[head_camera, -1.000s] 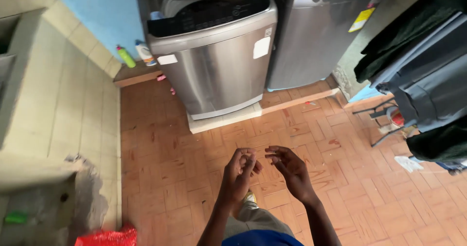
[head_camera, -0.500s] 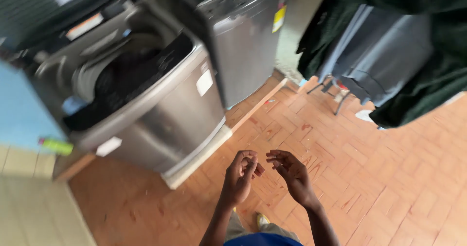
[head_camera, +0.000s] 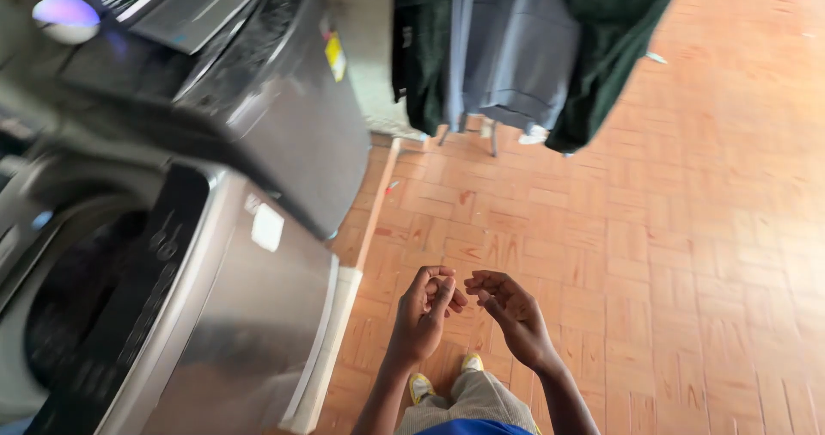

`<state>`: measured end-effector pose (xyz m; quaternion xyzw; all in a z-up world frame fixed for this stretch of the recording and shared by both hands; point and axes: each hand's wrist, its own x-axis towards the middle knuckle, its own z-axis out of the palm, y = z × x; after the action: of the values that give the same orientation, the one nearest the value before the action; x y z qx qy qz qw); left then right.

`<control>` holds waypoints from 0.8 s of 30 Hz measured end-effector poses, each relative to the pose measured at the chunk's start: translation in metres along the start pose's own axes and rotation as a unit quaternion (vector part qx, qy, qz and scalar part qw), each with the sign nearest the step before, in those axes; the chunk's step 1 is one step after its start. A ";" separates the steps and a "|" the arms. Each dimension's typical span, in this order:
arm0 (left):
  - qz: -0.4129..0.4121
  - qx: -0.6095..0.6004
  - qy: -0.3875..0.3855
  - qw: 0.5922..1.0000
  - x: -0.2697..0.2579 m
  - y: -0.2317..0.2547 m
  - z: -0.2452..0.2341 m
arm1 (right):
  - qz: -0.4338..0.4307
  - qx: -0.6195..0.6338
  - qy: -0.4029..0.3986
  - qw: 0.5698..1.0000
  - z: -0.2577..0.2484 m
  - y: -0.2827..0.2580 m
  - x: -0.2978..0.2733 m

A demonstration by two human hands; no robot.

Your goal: Hanging several items of clothing, including shirts and trousers, onto a drying rack using hangers on a balcony.

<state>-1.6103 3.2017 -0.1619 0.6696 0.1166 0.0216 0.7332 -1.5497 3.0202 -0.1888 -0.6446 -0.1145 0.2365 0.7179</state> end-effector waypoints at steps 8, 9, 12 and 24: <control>-0.007 -0.018 -0.112 0.994 0.048 0.001 0.057 | -0.025 0.032 0.081 0.996 -0.048 -0.007 -0.006; -0.006 -0.027 -0.120 0.992 0.055 0.003 0.064 | -0.028 0.049 0.080 0.995 -0.055 -0.006 -0.004; -0.017 -0.005 -0.128 0.992 0.065 0.010 0.085 | -0.049 0.044 0.093 0.993 -0.076 -0.010 0.005; 0.073 0.073 -0.132 0.986 0.112 0.099 0.098 | -0.122 -0.007 0.085 0.989 -0.103 -0.082 0.061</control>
<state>-1.4694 3.1372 -0.0724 0.7251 -0.0286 -0.0222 0.6877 -1.4330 2.9552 -0.1315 -0.6485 -0.1324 0.0910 0.7441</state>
